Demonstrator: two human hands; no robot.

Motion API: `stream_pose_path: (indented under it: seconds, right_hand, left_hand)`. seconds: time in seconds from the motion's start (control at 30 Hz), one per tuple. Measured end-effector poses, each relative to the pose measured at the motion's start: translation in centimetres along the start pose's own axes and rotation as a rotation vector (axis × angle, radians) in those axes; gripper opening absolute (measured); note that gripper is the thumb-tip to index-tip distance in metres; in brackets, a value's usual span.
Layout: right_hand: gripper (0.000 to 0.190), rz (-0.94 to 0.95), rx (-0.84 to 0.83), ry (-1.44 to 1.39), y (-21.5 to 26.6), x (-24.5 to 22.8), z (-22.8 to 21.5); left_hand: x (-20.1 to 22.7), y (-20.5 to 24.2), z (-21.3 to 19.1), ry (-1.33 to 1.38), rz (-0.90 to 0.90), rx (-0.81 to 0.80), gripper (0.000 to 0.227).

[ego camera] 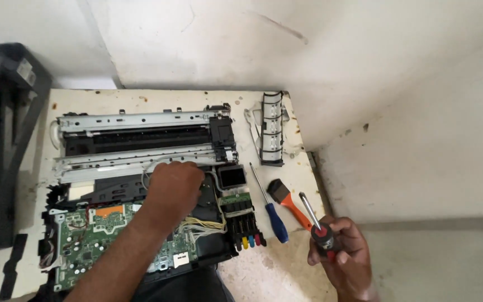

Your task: The person uses a screwdriver to remove screws from the internal components of a disassembled printer. They then place a white metal plate over the circuit board and secure it by hand.

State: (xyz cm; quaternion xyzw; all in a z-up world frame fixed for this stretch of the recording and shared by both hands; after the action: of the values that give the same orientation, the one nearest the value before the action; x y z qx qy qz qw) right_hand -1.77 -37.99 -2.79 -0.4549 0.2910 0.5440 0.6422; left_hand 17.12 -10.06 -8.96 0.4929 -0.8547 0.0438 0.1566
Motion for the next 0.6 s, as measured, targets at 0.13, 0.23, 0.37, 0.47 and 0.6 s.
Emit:
stream_pose_path:
  seconds: [0.13, 0.23, 0.37, 0.47, 0.6]
  right_hand:
    - [0.040, -0.006, -0.003, 0.047, -0.7, 0.4, -0.2]
    - [0.045, 0.011, 0.019, -0.031, -0.5, 1.1, -0.2]
    - [0.045, -0.021, 0.009, -0.043, 0.3, 1.5, -0.9]
    - [0.044, -0.002, 0.014, -0.015, 0.9, 1.5, -1.1]
    - [0.047, 0.016, 0.043, -0.013, 1.3, 1.7, -2.1]
  left_hand:
    - [0.0, -0.2, -0.2, -0.042, -0.013, -0.074, 0.024]
    - [0.8, 0.2, -1.5, 0.048, -0.041, -0.127, 0.029]
    - [0.2, -0.5, 0.1, 0.012, 0.004, -0.051, 0.011]
    - [0.5, -0.2, -0.6, 0.096, 0.021, 0.044, 0.013]
    - [0.3, -0.3, -0.6, 0.144, 0.061, 0.098, 0.018]
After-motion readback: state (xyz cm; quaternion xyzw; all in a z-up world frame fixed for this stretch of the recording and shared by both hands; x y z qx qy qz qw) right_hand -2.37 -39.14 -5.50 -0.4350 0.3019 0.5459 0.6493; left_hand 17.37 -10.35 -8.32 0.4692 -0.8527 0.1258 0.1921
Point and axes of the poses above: each hand's wrist, its own y-axis away from the middle knuckle, its own z-axis out of the palm, x = y × z, the point moved 8 cm from there along -y, towards the middle knuckle, and after that the axes turned 3 degrees about -x, right-handed, at the moved point
